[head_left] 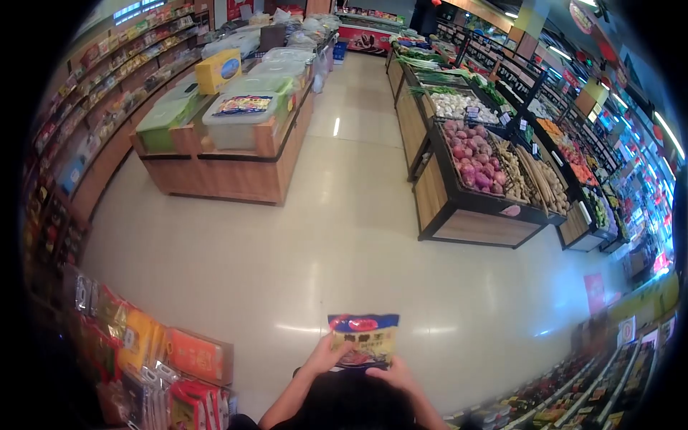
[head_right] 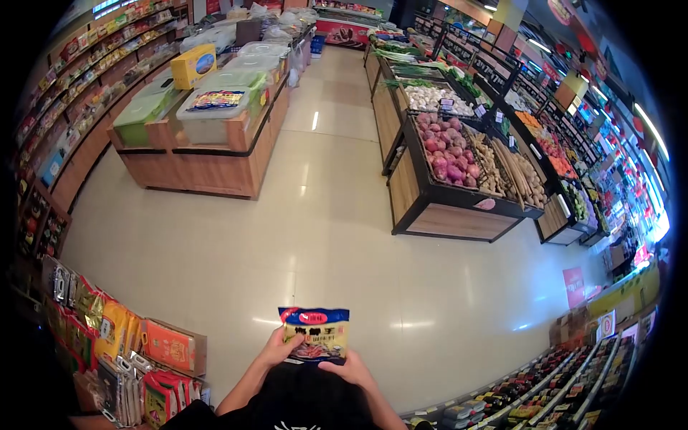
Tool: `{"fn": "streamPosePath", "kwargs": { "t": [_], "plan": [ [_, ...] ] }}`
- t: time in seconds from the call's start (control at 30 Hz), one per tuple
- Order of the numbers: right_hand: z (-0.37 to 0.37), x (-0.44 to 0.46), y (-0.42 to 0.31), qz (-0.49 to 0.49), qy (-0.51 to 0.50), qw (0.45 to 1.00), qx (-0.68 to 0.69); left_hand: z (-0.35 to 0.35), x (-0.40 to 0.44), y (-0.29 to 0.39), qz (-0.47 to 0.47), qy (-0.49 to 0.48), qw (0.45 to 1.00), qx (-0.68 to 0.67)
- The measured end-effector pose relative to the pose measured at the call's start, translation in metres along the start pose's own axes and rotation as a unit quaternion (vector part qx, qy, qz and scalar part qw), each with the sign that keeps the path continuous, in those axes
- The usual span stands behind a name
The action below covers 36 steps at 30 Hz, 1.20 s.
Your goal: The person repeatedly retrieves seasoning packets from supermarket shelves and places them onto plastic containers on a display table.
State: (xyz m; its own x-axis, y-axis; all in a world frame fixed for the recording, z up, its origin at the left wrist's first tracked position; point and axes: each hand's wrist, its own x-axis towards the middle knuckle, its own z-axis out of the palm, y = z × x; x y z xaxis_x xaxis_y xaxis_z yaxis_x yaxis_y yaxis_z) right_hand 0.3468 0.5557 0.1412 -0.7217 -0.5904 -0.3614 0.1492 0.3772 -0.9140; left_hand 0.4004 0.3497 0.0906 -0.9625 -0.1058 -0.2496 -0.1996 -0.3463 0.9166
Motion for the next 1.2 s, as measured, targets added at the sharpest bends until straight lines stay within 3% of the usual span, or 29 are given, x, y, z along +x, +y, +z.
{"fn": "streamPosePath", "kwargs": {
  "t": [0.1, 0.2, 0.23, 0.33, 0.37, 0.4, 0.5, 0.6, 0.67, 0.73, 0.77, 0.83, 0.87, 0.93, 1.0, 1.13, 1.2],
  "plan": [
    [0.004, 0.028, -0.011, -0.191, 0.105, 0.96, 0.174, 0.004, -0.009, 0.052, 0.09, -0.015, 0.995, 0.042],
    [0.0, 0.042, -0.044, -0.267, 0.098, 0.946, 0.155, -0.005, -0.006, 0.089, 0.266, -0.016, 0.946, 0.184],
    [-0.001, 0.053, -0.06, -0.353, 0.081, 0.924, 0.124, -0.009, -0.004, 0.102, 0.327, -0.013, 0.927, 0.183],
    [0.003, 0.092, -0.073, -0.309, 0.044, 0.937, 0.154, -0.025, 0.018, 0.129, 0.34, -0.012, 0.915, 0.217],
    [0.006, 0.102, -0.081, -0.249, 0.087, 0.951, 0.163, -0.031, 0.027, 0.131, 0.202, 0.007, 0.969, 0.144],
    [0.003, 0.113, -0.09, -0.296, 0.099, 0.948, 0.065, -0.041, 0.033, 0.136, 0.168, -0.001, 0.975, 0.145],
    [0.01, 0.163, -0.11, -0.393, 0.038, 0.91, 0.128, -0.067, 0.055, 0.162, 0.325, -0.063, 0.926, 0.183],
    [0.015, 0.209, -0.116, -0.297, 0.051, 0.95, 0.084, -0.09, 0.082, 0.176, 0.206, 0.022, 0.968, 0.142],
    [0.015, 0.234, -0.138, -0.441, 0.014, 0.893, 0.093, -0.112, 0.102, 0.192, 0.327, -0.031, 0.918, 0.223],
    [0.024, 0.263, -0.133, -0.379, 0.006, 0.911, 0.161, -0.126, 0.126, 0.197, 0.334, -0.014, 0.916, 0.222],
    [0.024, 0.265, -0.133, -0.37, 0.002, 0.921, 0.124, -0.129, 0.132, 0.203, 0.266, 0.051, 0.937, 0.221],
    [0.021, 0.293, -0.148, -0.378, -0.005, 0.925, 0.045, -0.149, 0.148, 0.204, 0.326, 0.001, 0.921, 0.215],
    [0.03, 0.302, -0.145, -0.415, -0.02, 0.899, 0.143, -0.161, 0.156, 0.207, 0.353, -0.023, 0.911, 0.213],
    [0.035, 0.321, -0.139, -0.31, -0.061, 0.935, 0.164, -0.171, 0.162, 0.214, 0.299, -0.006, 0.931, 0.208],
    [0.031, 0.336, -0.144, -0.282, -0.082, 0.945, 0.146, -0.183, 0.176, 0.225, 0.254, 0.019, 0.948, 0.191],
    [0.033, 0.374, -0.18, -0.356, -0.135, 0.909, 0.169, -0.198, 0.194, 0.227, 0.272, 0.063, 0.95, 0.142],
    [0.033, 0.399, -0.182, -0.294, -0.14, 0.927, 0.188, -0.211, 0.218, 0.238, 0.285, 0.109, 0.927, 0.217]
  ]
}}
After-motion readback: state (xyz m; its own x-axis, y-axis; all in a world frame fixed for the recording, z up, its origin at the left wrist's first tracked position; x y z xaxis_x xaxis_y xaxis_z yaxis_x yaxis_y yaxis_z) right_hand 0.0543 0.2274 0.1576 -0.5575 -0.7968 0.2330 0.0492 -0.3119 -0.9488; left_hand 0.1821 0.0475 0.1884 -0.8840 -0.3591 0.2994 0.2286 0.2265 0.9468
